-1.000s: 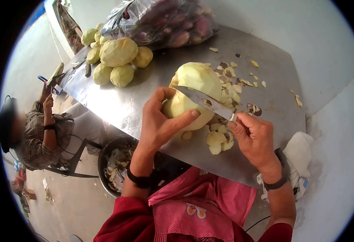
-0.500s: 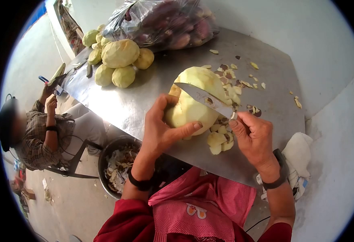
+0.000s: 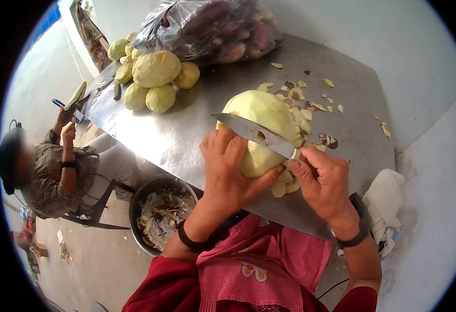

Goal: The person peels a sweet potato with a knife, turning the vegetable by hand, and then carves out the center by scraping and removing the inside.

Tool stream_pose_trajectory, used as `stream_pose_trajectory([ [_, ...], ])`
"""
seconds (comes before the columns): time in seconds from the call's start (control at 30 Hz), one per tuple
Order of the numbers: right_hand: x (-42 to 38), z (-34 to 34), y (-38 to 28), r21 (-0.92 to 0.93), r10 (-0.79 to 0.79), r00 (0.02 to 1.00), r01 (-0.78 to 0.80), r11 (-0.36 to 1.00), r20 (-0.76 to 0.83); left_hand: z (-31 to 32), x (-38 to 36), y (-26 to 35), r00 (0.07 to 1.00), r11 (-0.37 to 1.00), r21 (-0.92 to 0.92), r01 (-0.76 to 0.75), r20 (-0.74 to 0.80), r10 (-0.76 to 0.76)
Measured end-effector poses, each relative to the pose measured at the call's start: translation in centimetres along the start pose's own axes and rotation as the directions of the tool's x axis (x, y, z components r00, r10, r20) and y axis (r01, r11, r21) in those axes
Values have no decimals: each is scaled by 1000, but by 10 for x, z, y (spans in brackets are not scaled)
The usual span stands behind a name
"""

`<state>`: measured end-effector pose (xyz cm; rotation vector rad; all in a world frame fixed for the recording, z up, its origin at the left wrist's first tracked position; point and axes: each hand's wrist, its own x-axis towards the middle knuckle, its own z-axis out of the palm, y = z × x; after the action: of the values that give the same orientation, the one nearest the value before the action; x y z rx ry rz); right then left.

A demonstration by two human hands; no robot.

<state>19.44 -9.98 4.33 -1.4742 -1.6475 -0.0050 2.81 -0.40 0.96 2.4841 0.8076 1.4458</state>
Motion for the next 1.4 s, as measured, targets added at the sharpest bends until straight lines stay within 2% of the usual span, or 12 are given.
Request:
stream_pose_trajectory([
  [0.17, -1, 3, -5, -74, -31, 998, 27, 997, -46, 4, -3, 2, 998, 1000, 13, -7, -69, 7],
  [0.23, -2, 4, -3, -135, -63, 996, 55, 989, -57, 2, -1, 6, 990, 998, 18, -61, -126, 63],
  [0.37, -2, 7, 1, -178, -76, 994, 61, 982, -77, 2, -6, 6, 994, 1000, -6, 5, -106, -6],
  [0.57, -2, 8, 5, -139, -26, 996, 15, 990, -82, 1, -11, 3, 995, 1000, -3, 16, -101, -16],
  [0.67, -1, 6, 18, -140, 33, 991, -52, 989, -132, 0, -13, 2, 994, 998, -60, 21, -109, -27],
  [0.73, 3, -3, 42, -185, 149, 975, -178, 966, -163, -9, -17, 1, 991, 985, -150, 88, -90, -102],
  [0.77, 3, -6, 43, -174, 169, 977, -191, 966, -132, -9, -17, 0, 988, 985, -142, 94, -107, -110],
  [1.0, 2, -3, 13, 31, 154, 987, -153, 988, -38, 1, -15, -3, 992, 996, -81, 32, -115, -42],
  [1.07, 1, -3, 5, 63, 91, 996, -90, 994, -14, 5, -14, 0, 993, 999, -44, -7, -118, 2],
  [1.2, 1, -6, -5, -62, -67, 998, 67, 996, 5, 8, -16, 4, 989, 997, 35, -68, -129, 72],
  [1.4, -2, -7, -6, -109, -101, 995, 101, 989, 6, 10, -15, 4, 986, 994, 62, -92, -137, 100],
])
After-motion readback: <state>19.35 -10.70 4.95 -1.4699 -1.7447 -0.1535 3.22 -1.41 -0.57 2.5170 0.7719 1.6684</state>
